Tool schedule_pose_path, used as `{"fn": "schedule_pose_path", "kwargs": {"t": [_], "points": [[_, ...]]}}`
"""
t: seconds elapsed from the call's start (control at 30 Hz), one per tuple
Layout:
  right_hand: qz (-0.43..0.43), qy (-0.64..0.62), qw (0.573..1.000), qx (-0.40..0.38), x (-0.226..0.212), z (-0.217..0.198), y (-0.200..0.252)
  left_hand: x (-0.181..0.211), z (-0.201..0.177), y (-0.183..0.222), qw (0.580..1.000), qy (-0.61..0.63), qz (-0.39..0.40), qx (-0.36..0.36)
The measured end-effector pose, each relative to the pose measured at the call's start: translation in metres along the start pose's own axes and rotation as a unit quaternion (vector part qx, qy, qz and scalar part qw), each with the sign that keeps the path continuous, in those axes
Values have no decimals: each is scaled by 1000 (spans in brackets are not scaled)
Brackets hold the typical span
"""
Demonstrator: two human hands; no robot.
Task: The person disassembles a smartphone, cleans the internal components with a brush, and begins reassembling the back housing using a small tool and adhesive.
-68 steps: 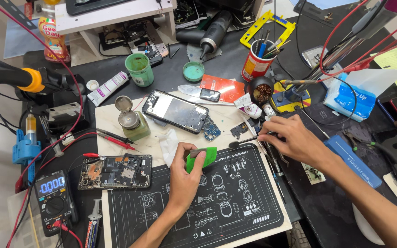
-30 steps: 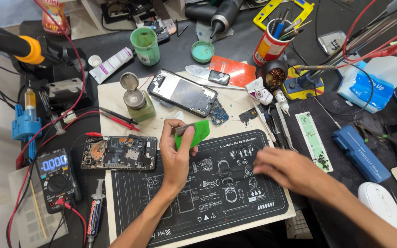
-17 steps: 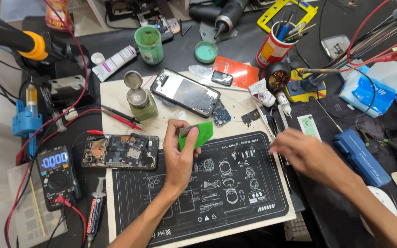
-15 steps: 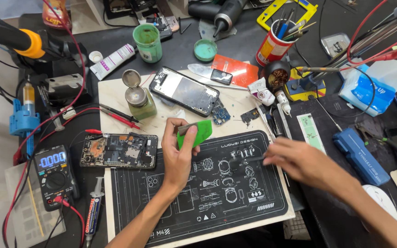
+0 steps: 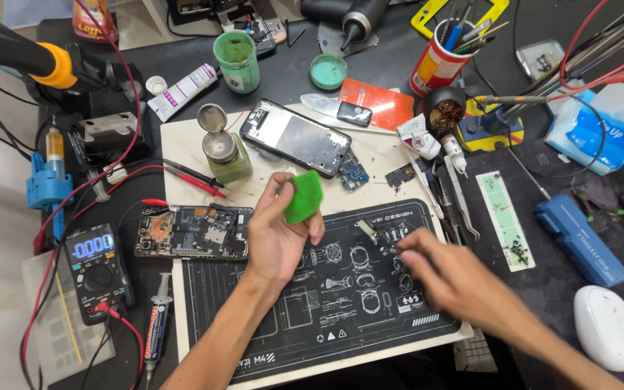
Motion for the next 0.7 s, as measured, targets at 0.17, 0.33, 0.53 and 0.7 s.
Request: {"fn": "schedule_pose_path", "kwargs": {"t": [0.17, 0.33, 0.53, 0.7], "points": [[113, -297, 939, -128, -4, 57, 11, 8, 11, 3, 997, 53, 19, -45], [163, -474, 846, -184, -3, 92, 10, 8, 37, 14, 996, -36, 59, -49], [97, -453, 875, -140, 11, 77, -5, 16, 33, 12, 993, -70, 91, -35], [20, -2, 1000, -18, -3, 14, -12, 13, 18, 11, 991, -96, 89, -12]]}}
Point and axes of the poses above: each hand's wrist, its own y-axis away from the middle knuckle, its own z-axis out of the palm, x = y × z, the point moved 7 cm from there along -y, towards the middle knuckle, and after that the axes turned 6 degrees about -y, right-handed, at the moved point
